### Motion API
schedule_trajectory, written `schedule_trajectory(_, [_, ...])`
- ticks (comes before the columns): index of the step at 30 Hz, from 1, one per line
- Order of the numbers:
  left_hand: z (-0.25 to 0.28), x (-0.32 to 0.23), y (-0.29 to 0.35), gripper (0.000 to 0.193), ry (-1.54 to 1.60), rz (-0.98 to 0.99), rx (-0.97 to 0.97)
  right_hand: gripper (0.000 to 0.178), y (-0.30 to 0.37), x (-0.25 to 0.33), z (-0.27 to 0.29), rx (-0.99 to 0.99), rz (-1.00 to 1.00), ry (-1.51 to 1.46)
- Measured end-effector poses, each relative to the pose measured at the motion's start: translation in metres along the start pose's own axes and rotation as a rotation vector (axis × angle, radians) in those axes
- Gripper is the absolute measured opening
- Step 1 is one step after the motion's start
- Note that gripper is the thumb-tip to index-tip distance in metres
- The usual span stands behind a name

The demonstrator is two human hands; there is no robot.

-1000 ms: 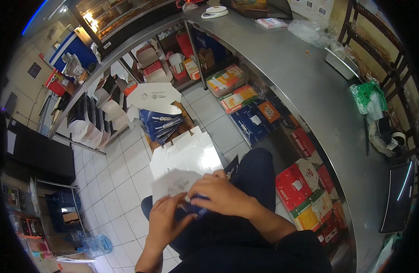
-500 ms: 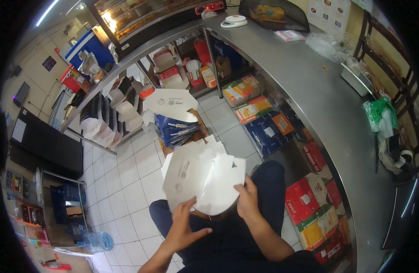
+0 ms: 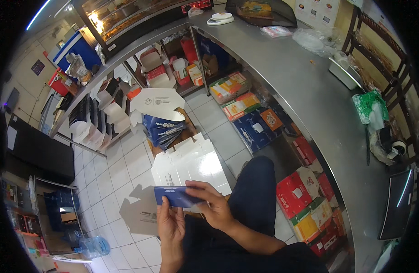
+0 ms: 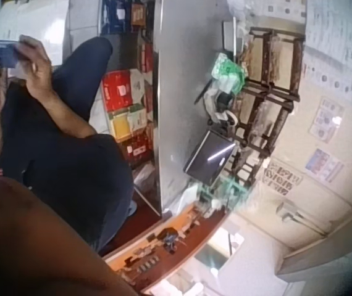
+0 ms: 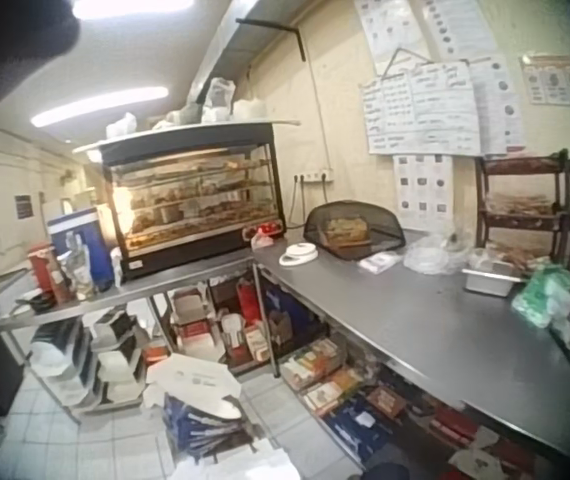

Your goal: Assemble and stack food packaging boxes.

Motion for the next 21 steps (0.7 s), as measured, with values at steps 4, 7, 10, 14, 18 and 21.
schedule_trajectory(4, [-0.004, -0.003, 0.006, 0.029, -0.126, -0.116, -0.057, 0.040, -0.002, -0.004, 0.008, 0.320, 0.058, 0.014])
schedule_trajectory(7, [-0.011, 0.001, 0.013, 0.033, -0.226, -0.134, -0.066, 0.049, -0.003, -0.003, 0.009, 0.406, 0.095, 0.095])
schedule_trajectory(10, [-0.020, 0.014, 0.021, 0.036, -0.232, -0.217, -0.068, 0.047, -0.003, -0.003, 0.002, 0.238, 0.166, 0.251])
schedule_trajectory(14, [-0.030, 0.021, 0.026, 0.037, -0.240, -0.255, -0.024, 0.046, 0.006, -0.008, -0.012, 0.060, 0.090, 0.179])
schedule_trajectory(18, [-0.030, 0.008, 0.035, 0.033, -0.455, -0.393, -0.054, 0.054, 0.016, -0.005, -0.017, 0.148, 0.245, 0.314])
schedule_trajectory(21, [-0.024, -0.006, 0.044, 0.025, -0.798, -0.406, -0.083, 0.050, 0.017, -0.007, -0.004, -0.083, 0.198, 0.034])
Point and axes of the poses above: each hand's wrist, its own y-axis away from the middle knuckle, its own z-axis out of the back of the hand, x = y × z, the point moved 3 cm from there along -y, towards the middle knuckle, and after that the axes turned 15 degrees about z, right-handed, at the moved point
